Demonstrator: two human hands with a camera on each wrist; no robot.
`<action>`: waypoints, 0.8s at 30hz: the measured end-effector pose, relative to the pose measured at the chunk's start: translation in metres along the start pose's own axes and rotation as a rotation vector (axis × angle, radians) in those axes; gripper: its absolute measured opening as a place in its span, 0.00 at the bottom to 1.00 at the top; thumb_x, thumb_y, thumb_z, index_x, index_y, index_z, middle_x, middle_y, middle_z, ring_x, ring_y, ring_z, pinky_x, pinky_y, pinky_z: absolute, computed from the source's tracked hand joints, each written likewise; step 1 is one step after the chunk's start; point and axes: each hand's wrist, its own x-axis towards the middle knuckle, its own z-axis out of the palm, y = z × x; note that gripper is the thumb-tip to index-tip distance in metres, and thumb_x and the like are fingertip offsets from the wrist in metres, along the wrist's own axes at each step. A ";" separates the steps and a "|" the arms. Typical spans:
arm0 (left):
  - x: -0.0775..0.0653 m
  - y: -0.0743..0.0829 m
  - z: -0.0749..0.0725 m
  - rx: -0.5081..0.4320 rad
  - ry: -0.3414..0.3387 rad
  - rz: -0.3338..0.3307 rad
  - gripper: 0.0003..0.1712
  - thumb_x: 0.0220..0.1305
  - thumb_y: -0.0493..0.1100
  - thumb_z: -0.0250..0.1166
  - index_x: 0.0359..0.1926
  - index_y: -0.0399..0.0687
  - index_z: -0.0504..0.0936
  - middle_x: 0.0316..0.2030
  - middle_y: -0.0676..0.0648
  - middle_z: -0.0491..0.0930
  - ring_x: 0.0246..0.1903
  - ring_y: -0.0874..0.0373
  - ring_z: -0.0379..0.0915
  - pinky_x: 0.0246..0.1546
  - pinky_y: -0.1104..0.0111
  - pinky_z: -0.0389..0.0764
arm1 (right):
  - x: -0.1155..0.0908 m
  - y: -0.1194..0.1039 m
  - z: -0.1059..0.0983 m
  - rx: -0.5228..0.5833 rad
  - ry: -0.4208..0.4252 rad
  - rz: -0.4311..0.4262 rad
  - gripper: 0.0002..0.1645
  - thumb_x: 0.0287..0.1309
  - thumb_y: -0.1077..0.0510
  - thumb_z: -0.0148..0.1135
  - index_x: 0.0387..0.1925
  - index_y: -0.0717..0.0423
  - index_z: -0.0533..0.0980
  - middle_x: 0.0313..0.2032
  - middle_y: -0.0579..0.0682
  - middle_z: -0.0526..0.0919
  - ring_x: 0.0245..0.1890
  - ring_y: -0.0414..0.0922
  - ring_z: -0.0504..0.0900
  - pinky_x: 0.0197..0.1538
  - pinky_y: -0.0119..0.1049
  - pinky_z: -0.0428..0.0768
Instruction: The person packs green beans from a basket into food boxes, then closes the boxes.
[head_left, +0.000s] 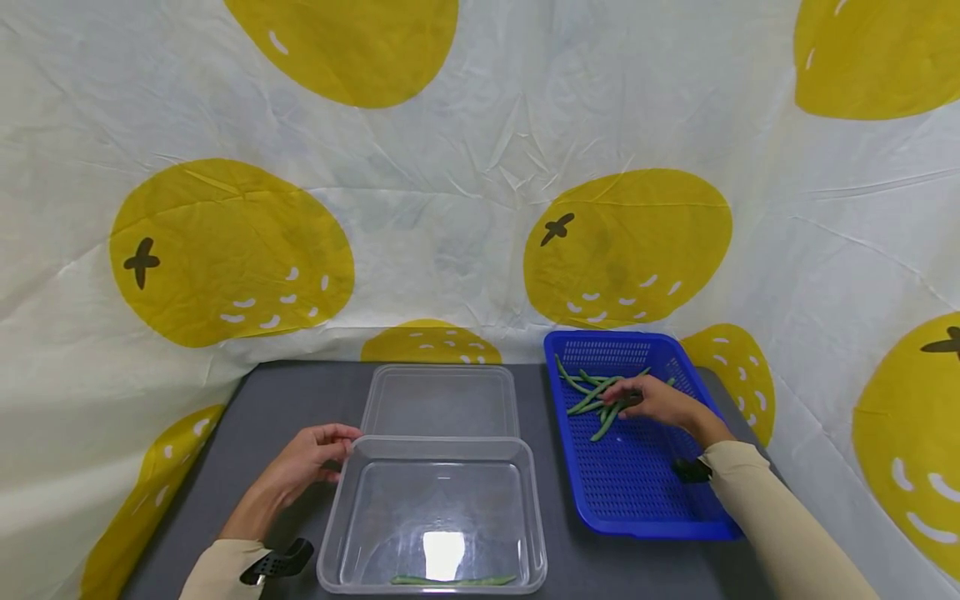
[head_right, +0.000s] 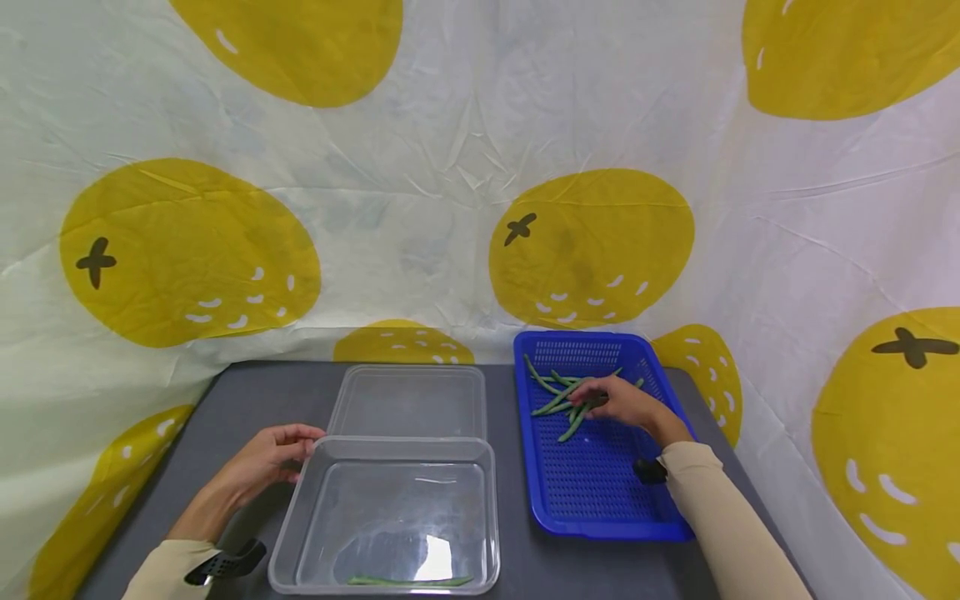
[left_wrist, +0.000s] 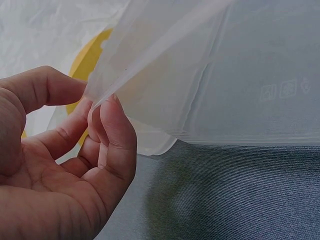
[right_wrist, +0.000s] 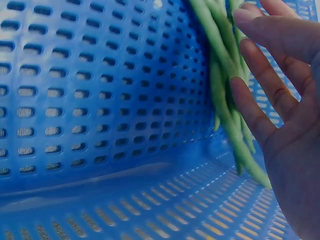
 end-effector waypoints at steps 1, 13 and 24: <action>0.000 0.000 0.000 -0.001 0.000 -0.001 0.22 0.74 0.39 0.59 0.62 0.28 0.74 0.47 0.41 0.83 0.40 0.53 0.78 0.35 0.60 0.82 | 0.000 0.001 0.000 -0.006 0.001 0.007 0.21 0.63 0.73 0.61 0.58 0.75 0.75 0.54 0.71 0.81 0.57 0.70 0.78 0.54 0.43 0.81; -0.001 0.001 0.000 -0.005 0.000 0.002 0.22 0.74 0.40 0.59 0.62 0.28 0.74 0.48 0.40 0.82 0.41 0.51 0.79 0.35 0.60 0.82 | 0.000 0.015 0.001 -0.126 0.069 0.021 0.18 0.61 0.73 0.63 0.54 0.68 0.80 0.51 0.64 0.84 0.55 0.65 0.80 0.58 0.62 0.75; -0.002 0.001 0.001 -0.006 0.006 -0.002 0.22 0.72 0.39 0.60 0.61 0.28 0.74 0.46 0.40 0.82 0.41 0.52 0.78 0.36 0.60 0.81 | 0.003 0.020 0.002 -0.234 0.144 0.090 0.16 0.58 0.75 0.65 0.47 0.63 0.83 0.47 0.59 0.86 0.52 0.61 0.81 0.57 0.62 0.76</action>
